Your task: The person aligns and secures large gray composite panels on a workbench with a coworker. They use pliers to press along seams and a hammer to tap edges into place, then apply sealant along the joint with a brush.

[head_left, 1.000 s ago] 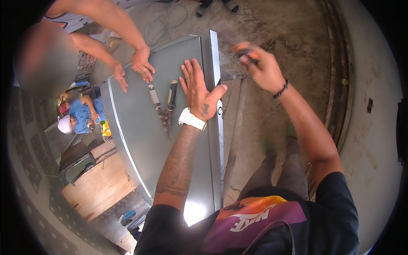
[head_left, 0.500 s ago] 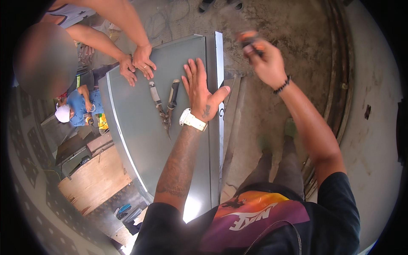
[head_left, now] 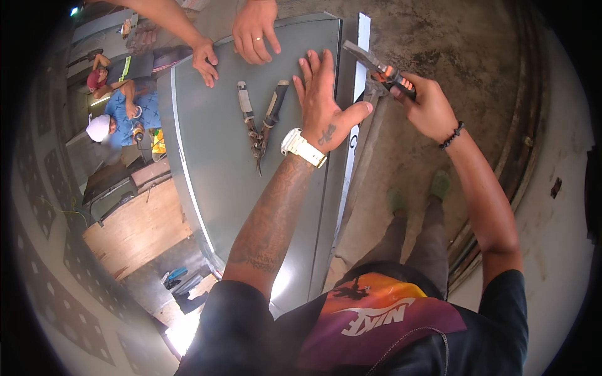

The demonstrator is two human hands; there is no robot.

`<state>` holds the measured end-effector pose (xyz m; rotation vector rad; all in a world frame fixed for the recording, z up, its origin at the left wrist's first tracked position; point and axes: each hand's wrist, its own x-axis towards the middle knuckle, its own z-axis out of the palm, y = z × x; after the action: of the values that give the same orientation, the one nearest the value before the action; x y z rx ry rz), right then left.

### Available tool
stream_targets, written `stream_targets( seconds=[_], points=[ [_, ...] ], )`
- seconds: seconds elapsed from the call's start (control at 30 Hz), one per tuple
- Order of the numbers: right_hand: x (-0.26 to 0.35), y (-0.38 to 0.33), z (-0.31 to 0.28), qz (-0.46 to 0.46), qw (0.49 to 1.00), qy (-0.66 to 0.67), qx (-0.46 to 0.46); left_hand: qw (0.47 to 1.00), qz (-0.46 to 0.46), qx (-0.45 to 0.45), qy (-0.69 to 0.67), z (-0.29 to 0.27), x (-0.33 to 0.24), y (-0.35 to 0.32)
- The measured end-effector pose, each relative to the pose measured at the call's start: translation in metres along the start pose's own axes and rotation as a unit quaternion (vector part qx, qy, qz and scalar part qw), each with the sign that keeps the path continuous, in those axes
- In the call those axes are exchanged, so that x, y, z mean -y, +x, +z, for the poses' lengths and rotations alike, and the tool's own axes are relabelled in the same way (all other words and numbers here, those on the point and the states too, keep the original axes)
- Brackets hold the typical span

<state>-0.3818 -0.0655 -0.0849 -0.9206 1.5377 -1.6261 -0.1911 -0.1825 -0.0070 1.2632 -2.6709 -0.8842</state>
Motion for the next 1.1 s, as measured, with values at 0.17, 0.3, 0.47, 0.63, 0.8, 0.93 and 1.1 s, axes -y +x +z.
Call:
stream_targets(
  seconds=[0.17,0.3,0.47,0.63,0.8,0.93,1.1],
  points=[
    [-0.018,-0.010,0.007,-0.039,0.991,-0.120,0.040,1.000,0.009,-0.009,0.004,0.001,0.002,0.000],
    [0.002,-0.014,0.001,-0.053,0.998,-0.027,-0.017,1.000,0.004,-0.009,0.015,0.003,0.005,-0.007],
    [-0.011,-0.011,0.000,-0.028,0.970,-0.218,0.102,1.000,0.015,-0.026,-0.001,0.001,0.008,0.005],
    [-0.010,-0.006,0.004,-0.009,0.971,-0.215,0.105,0.999,0.035,-0.029,-0.004,0.010,0.011,-0.002],
    [0.024,-0.086,-0.056,0.095,0.994,0.046,-0.003,1.000,-0.006,-0.022,0.019,0.011,0.008,-0.015],
    [0.018,-0.176,-0.099,0.153,0.983,0.051,-0.088,0.996,-0.010,-0.022,0.087,-0.015,0.004,-0.011],
    [0.007,-0.321,-0.157,0.232,0.957,0.039,-0.167,1.000,-0.013,-0.022,0.010,-0.013,-0.021,-0.064]
  ],
)
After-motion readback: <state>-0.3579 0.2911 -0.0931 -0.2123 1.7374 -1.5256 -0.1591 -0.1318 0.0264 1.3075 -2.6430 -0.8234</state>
